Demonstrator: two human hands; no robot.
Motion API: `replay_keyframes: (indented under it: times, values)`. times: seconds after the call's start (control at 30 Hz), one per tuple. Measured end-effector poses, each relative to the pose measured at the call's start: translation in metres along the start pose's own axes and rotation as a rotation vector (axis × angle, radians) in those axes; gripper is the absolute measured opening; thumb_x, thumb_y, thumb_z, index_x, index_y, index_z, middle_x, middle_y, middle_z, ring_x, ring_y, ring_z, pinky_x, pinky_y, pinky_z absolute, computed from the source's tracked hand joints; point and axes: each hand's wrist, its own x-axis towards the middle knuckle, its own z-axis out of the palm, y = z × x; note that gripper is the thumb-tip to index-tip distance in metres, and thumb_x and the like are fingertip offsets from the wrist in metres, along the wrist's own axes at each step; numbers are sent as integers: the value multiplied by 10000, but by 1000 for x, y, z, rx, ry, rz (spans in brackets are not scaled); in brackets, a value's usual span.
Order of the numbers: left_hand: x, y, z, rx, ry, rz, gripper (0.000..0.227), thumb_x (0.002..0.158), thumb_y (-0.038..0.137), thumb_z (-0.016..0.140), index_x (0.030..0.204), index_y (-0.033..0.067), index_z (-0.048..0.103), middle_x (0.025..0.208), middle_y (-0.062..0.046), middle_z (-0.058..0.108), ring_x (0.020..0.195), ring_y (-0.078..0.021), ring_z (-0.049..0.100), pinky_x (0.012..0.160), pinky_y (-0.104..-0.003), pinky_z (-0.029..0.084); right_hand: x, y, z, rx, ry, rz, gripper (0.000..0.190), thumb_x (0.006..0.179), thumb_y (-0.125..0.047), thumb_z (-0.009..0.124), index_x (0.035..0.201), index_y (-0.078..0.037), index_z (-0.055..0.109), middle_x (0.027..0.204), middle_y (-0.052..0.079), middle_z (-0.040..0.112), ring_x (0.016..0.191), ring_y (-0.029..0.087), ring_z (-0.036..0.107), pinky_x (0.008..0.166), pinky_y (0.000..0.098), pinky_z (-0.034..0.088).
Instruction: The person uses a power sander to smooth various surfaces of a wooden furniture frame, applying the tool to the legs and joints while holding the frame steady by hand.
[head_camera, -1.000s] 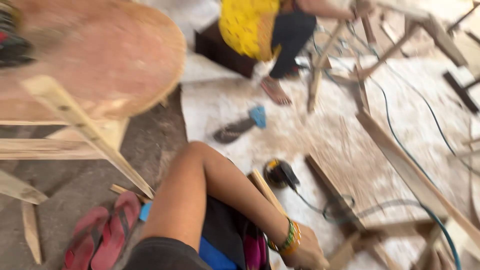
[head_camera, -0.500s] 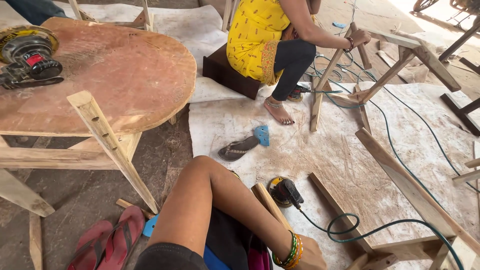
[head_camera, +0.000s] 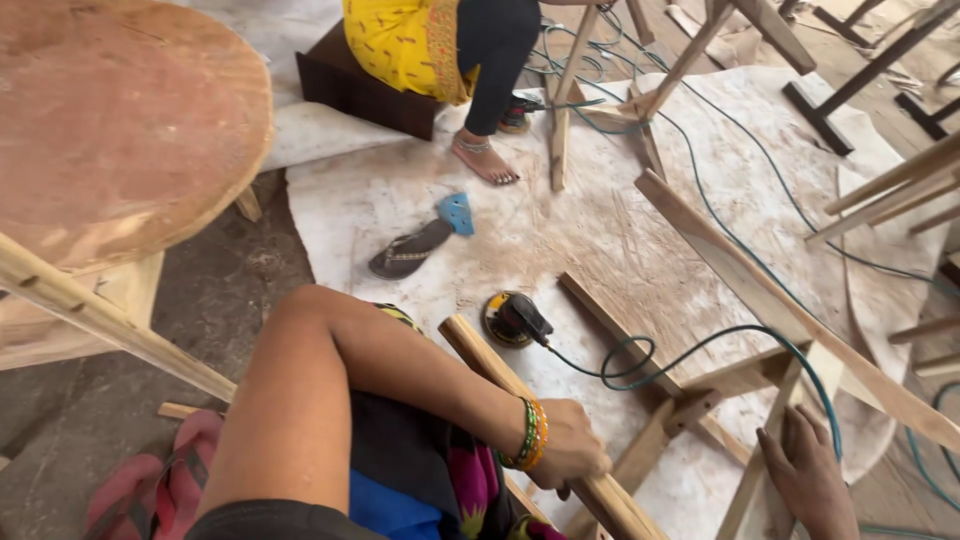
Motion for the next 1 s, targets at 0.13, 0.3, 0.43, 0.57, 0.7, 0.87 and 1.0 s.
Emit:
replay_keyframes:
  times: [0.13,0.3,0.43,0.57,0.7,0.87,1.0]
  values:
    - [3,0,-10,69,-13,-28,213,749,291,785,883,137,725,842,-113,730,812,-328,738,712,-477,562,-9,-22,-16,27,35,-21,614,896,-307,681,1412,6,567,1483,235,530,1361,422,506,1099,456,422]
    - [13,-7,-27,56,206,51,251,715,355,772,795,124,711,795,-83,662,669,-256,686,592,-431,532,-20,-47,-43,86,62,0,525,967,-296,639,1409,-15,601,1516,212,548,1354,363,543,1100,438,420]
    - [28,-18,-47,336,245,48,273,911,374,677,833,113,685,734,-36,609,549,-143,564,492,-343,477,-38,-80,-90,466,47,286,510,1018,-297,545,1458,-43,586,1437,204,622,1311,318,583,1123,437,416]
    - [47,-28,-70,477,504,80,281,883,386,677,790,121,673,697,-33,599,538,-135,515,509,-339,435,-53,-105,-129,598,149,253,481,1158,-368,401,1421,11,539,1472,215,569,1347,342,554,1157,444,409]
    - [70,-43,-98,545,589,-3,279,889,366,672,715,149,651,672,-32,600,550,-157,527,548,-367,430,-54,-101,-151,701,239,-8,435,1210,-334,360,1389,31,514,1503,215,539,1427,340,521,1199,453,407]
    - [122,-78,-118,532,876,17,149,699,305,656,732,160,661,659,-62,621,645,-235,621,813,-488,501,-58,-101,-145,520,424,-45,381,1209,-204,435,1518,20,429,1592,212,452,1482,364,464,1217,483,408]
    - [187,-141,-122,747,891,-129,212,755,296,680,831,99,701,822,-109,655,798,-281,630,908,-441,537,-35,-117,-127,287,448,-261,641,1102,-125,676,1595,-9,283,1681,188,194,1542,363,306,1282,465,356]
